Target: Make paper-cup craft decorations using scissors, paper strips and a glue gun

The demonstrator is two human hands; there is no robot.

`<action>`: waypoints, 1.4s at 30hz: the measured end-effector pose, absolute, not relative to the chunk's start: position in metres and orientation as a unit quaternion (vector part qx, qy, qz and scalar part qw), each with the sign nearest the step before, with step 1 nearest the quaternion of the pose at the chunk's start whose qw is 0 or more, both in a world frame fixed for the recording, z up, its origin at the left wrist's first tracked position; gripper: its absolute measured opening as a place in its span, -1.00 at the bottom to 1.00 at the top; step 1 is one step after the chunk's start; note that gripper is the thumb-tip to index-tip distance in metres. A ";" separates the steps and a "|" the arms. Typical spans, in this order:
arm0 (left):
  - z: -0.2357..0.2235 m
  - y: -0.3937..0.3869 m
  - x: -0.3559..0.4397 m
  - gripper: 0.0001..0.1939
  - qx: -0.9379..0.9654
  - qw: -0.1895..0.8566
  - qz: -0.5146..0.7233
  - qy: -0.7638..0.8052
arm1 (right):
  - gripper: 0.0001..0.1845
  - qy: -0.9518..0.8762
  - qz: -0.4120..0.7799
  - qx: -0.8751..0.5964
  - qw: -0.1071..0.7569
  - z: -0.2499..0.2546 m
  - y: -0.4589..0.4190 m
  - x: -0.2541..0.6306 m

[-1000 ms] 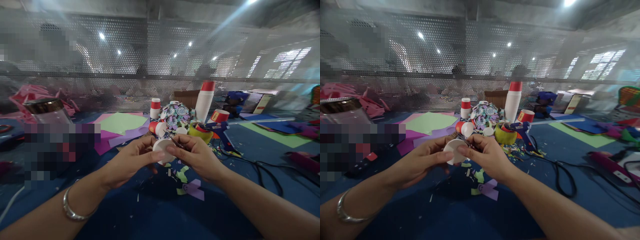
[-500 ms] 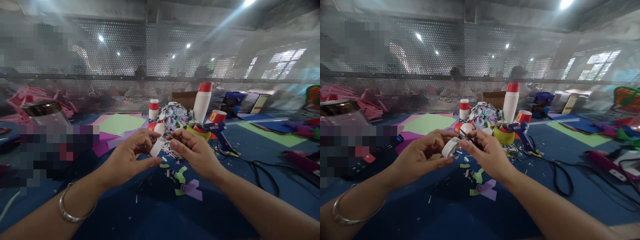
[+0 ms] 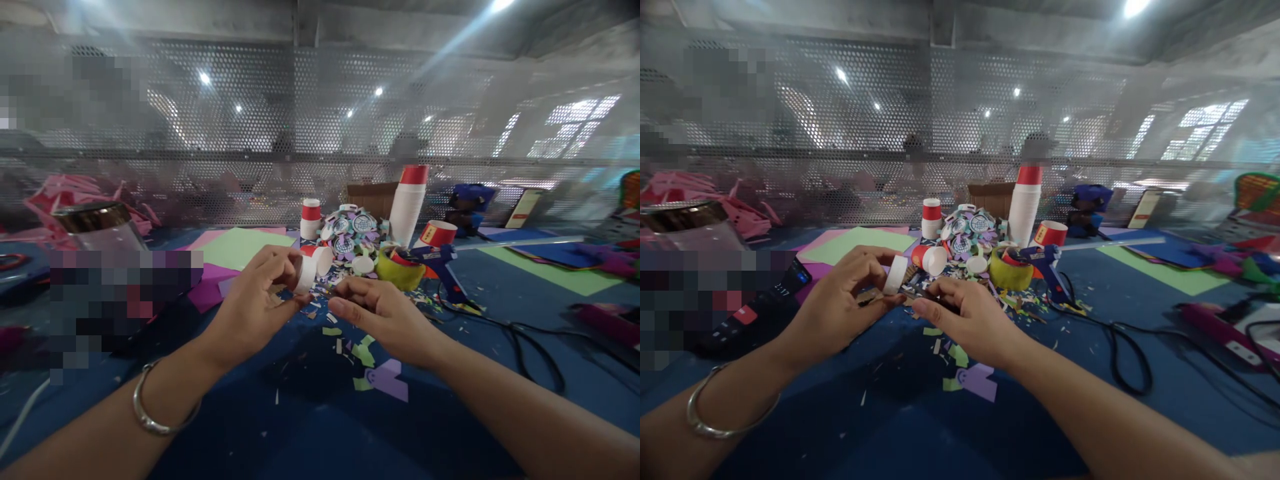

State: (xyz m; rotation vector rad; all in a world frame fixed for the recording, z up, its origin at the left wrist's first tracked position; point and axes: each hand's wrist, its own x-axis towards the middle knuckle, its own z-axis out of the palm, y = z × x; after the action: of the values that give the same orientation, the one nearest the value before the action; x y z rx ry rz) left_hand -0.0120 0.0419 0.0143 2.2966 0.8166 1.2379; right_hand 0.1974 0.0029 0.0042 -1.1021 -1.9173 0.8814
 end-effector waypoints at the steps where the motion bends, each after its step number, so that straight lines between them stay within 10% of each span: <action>1: 0.015 0.040 -0.012 -0.79 0.823 0.205 0.438 0.297 | -0.64 -0.747 0.346 -0.432 0.368 0.005 0.003 0.197; 42: 0.019 0.029 -0.011 -0.77 0.854 0.077 0.409 0.313 | -0.59 -0.748 0.357 -0.439 0.347 0.009 0.000 0.198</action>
State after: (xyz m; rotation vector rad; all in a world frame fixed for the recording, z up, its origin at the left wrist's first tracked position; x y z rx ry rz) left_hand -0.0111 0.0288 0.0191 2.5582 0.9387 1.2241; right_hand 0.1979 0.0002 0.0088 -1.1387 -1.9409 0.9260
